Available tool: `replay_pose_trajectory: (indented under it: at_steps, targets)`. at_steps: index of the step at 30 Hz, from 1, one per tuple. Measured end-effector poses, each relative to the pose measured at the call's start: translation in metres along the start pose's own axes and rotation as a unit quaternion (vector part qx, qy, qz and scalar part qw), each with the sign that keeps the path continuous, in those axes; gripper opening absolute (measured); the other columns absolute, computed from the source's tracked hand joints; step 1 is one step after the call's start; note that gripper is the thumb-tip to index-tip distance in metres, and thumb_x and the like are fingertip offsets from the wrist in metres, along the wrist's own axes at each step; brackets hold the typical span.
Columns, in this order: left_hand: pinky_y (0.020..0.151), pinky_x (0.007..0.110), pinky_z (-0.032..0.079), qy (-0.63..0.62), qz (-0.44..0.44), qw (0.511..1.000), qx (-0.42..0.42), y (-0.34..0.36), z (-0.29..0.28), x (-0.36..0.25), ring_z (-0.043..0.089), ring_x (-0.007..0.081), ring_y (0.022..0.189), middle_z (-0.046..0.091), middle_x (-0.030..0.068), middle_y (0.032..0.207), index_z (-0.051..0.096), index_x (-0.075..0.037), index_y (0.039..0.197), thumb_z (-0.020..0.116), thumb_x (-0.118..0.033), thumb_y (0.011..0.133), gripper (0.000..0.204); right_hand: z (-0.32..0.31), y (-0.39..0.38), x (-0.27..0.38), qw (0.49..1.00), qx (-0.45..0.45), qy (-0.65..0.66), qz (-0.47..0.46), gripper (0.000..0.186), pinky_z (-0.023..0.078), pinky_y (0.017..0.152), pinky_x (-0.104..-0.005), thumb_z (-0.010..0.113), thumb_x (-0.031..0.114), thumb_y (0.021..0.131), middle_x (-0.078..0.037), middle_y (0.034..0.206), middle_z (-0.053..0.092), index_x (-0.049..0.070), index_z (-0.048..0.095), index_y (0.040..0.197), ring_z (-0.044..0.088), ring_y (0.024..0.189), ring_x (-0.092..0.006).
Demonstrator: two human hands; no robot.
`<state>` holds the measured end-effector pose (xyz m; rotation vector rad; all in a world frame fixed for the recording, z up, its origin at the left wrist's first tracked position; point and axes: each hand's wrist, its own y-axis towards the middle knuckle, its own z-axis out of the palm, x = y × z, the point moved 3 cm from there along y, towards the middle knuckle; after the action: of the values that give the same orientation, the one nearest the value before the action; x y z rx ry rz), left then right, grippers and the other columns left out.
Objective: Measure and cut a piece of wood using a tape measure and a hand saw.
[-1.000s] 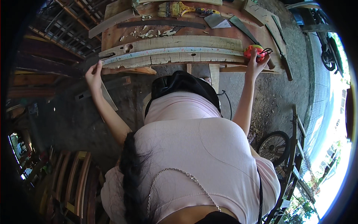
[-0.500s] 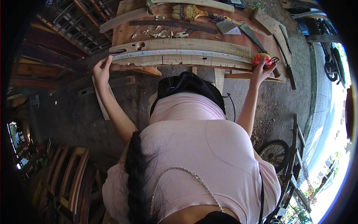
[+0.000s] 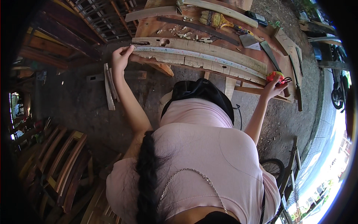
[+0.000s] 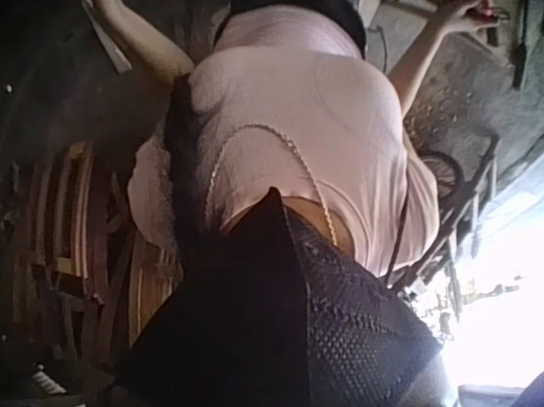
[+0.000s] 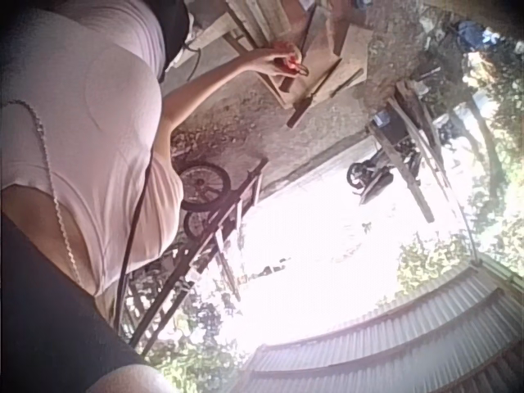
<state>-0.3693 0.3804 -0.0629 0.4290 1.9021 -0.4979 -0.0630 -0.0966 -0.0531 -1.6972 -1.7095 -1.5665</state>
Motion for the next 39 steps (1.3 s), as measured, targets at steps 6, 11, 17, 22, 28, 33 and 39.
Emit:
replay_pose_trajectory:
  at_steps: [6, 11, 17, 22, 28, 33, 39]
  targets:
    - [0.065, 0.022, 0.044, 0.018, 0.008, 1.000, -0.005, 0.000, -0.002, 0.003, 0.056, 0.0085, 0.069, 0.064, 0.0046, 0.077, 0.064, 0.004, 0.087, 0.068, -0.020, 0.078, 0.026, 0.007, 0.005, -0.027, 1.000, -0.004, -0.024, -0.007, 0.068, 0.043, 0.083, -0.0406, 0.058, 0.042, 0.081, -0.023, 0.112, 0.052, 0.000, 0.034, 0.128, 0.053, 0.101, -0.0348]
    - [0.060, 0.026, 0.045, 0.070, 0.040, 0.997, -0.012, 0.011, -0.003, 0.005, 0.058, 0.0110, 0.065, 0.065, 0.0078, 0.073, 0.066, 0.004, 0.084, 0.068, -0.020, 0.077, 0.025, -0.001, -0.008, 0.014, 0.997, 0.005, 0.069, 0.040, 0.054, 0.046, 0.074, -0.0440, 0.059, 0.040, 0.081, -0.021, 0.098, 0.055, -0.001, 0.041, 0.111, 0.058, 0.088, -0.0332]
    - [0.060, 0.029, 0.045, 0.171, 0.016, 0.985, -0.032, 0.018, -0.007, 0.020, 0.062, 0.0170, 0.064, 0.066, 0.0120, 0.071, 0.067, 0.000, 0.082, 0.068, -0.031, 0.075, 0.031, 0.002, -0.004, 0.004, 0.999, -0.017, -0.027, -0.008, 0.058, 0.044, 0.067, -0.0454, 0.052, 0.048, 0.083, -0.022, 0.094, 0.055, -0.001, 0.039, 0.112, 0.058, 0.083, -0.0366]
    - [0.060, 0.030, 0.045, 0.165, 0.015, 0.986, -0.033, 0.017, -0.008, 0.015, 0.062, 0.0181, 0.063, 0.065, 0.0126, 0.071, 0.067, -0.001, 0.083, 0.068, -0.031, 0.074, 0.031, 0.003, -0.004, -0.002, 0.999, -0.027, -0.041, -0.001, 0.059, 0.044, 0.067, -0.0455, 0.052, 0.048, 0.082, -0.022, 0.094, 0.055, -0.001, 0.039, 0.113, 0.058, 0.083, -0.0363]
    - [0.059, 0.029, 0.045, 0.142, 0.015, 0.989, -0.022, 0.006, -0.002, -0.003, 0.061, 0.0151, 0.063, 0.066, 0.0113, 0.071, 0.067, 0.001, 0.084, 0.070, -0.027, 0.073, 0.030, 0.000, -0.004, -0.003, 0.999, -0.031, -0.019, 0.001, 0.058, 0.044, 0.070, -0.0438, 0.054, 0.047, 0.083, -0.020, 0.100, 0.054, 0.000, 0.040, 0.114, 0.057, 0.087, -0.0344]
    - [0.060, 0.030, 0.046, 0.139, 0.005, 0.990, -0.039, 0.004, -0.005, -0.001, 0.060, 0.0156, 0.064, 0.065, 0.0117, 0.070, 0.067, 0.002, 0.083, 0.070, -0.026, 0.074, 0.030, 0.003, -0.006, 0.008, 0.999, -0.024, -0.038, 0.005, 0.063, 0.044, 0.070, -0.0458, 0.051, 0.050, 0.082, -0.023, 0.101, 0.054, -0.001, 0.039, 0.117, 0.056, 0.089, -0.0368]
    - [0.061, 0.030, 0.046, 0.135, 0.017, 0.990, -0.038, 0.006, -0.006, 0.002, 0.060, 0.0156, 0.064, 0.065, 0.0118, 0.070, 0.067, 0.003, 0.082, 0.070, -0.026, 0.073, 0.031, 0.003, -0.006, 0.002, 0.998, -0.016, -0.058, 0.013, 0.068, 0.043, 0.074, -0.0473, 0.048, 0.052, 0.083, -0.025, 0.106, 0.052, -0.003, 0.036, 0.121, 0.054, 0.093, -0.0385]
